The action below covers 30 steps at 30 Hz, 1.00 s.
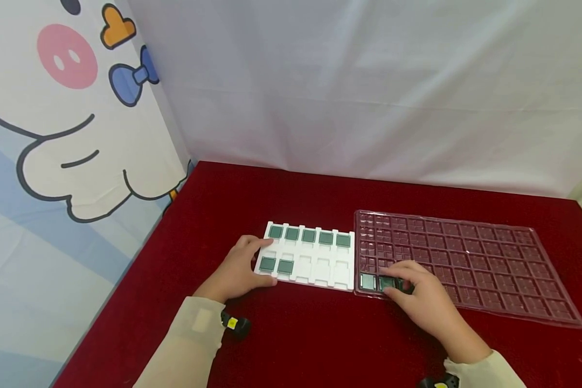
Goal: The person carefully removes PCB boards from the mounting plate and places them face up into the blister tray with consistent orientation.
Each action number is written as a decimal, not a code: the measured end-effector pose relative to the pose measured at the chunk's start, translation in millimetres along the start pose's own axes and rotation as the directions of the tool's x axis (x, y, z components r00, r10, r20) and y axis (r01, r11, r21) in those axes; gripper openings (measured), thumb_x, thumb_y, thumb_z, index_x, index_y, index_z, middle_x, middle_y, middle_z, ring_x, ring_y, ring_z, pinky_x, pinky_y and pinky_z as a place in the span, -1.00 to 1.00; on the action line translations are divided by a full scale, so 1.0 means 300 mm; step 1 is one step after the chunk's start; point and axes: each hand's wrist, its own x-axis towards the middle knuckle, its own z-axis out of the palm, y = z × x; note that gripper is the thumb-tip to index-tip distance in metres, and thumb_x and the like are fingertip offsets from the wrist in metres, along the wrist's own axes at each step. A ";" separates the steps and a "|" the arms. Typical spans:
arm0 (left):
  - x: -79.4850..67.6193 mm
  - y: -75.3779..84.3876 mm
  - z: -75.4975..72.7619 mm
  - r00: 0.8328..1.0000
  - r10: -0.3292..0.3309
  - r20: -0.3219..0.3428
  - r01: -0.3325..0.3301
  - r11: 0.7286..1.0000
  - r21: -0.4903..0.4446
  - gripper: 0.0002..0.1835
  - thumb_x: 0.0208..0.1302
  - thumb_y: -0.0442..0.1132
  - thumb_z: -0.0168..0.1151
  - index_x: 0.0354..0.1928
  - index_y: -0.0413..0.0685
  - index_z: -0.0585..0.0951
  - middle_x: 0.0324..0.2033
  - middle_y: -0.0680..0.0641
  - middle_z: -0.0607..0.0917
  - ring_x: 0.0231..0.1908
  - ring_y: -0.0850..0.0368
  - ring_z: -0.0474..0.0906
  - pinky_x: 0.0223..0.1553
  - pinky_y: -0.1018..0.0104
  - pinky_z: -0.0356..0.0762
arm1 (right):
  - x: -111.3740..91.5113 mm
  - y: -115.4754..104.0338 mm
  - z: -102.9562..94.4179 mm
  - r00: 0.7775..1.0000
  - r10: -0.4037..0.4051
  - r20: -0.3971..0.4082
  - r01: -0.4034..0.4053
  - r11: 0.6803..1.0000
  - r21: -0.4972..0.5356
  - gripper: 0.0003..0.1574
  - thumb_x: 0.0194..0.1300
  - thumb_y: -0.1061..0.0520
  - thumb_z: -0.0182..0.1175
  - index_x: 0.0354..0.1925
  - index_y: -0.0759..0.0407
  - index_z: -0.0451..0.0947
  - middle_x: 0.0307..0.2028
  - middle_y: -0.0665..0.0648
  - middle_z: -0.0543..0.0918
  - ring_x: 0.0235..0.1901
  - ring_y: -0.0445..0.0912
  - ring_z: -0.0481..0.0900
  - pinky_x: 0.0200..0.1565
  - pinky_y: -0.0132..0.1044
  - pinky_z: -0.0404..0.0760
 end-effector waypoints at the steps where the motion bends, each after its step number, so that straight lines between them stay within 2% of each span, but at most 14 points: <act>1: 0.000 0.000 0.000 1.000 0.001 0.000 -0.001 1.000 -0.001 -0.05 0.06 -0.14 0.64 0.51 0.08 0.38 0.37 -0.08 0.34 0.16 -0.04 0.38 0.15 0.06 0.49 | 0.003 -0.004 0.004 1.000 0.000 0.001 0.000 1.000 0.002 -0.58 0.27 0.24 0.45 0.11 0.14 0.73 0.06 0.09 0.65 -0.30 -0.11 0.40 -0.37 -0.28 0.40; 30: 0.005 -0.003 0.004 1.000 -0.002 -0.002 0.002 1.000 0.005 -0.05 0.06 -0.13 0.64 0.51 0.11 0.38 0.36 -0.07 0.34 0.16 -0.04 0.38 0.15 0.06 0.50 | 0.096 -0.127 0.138 0.999 -0.031 0.034 0.029 0.998 0.062 -0.62 0.25 0.24 0.46 0.06 0.12 0.76 0.05 0.06 0.67 -0.26 -0.11 0.46 -0.22 -0.18 0.48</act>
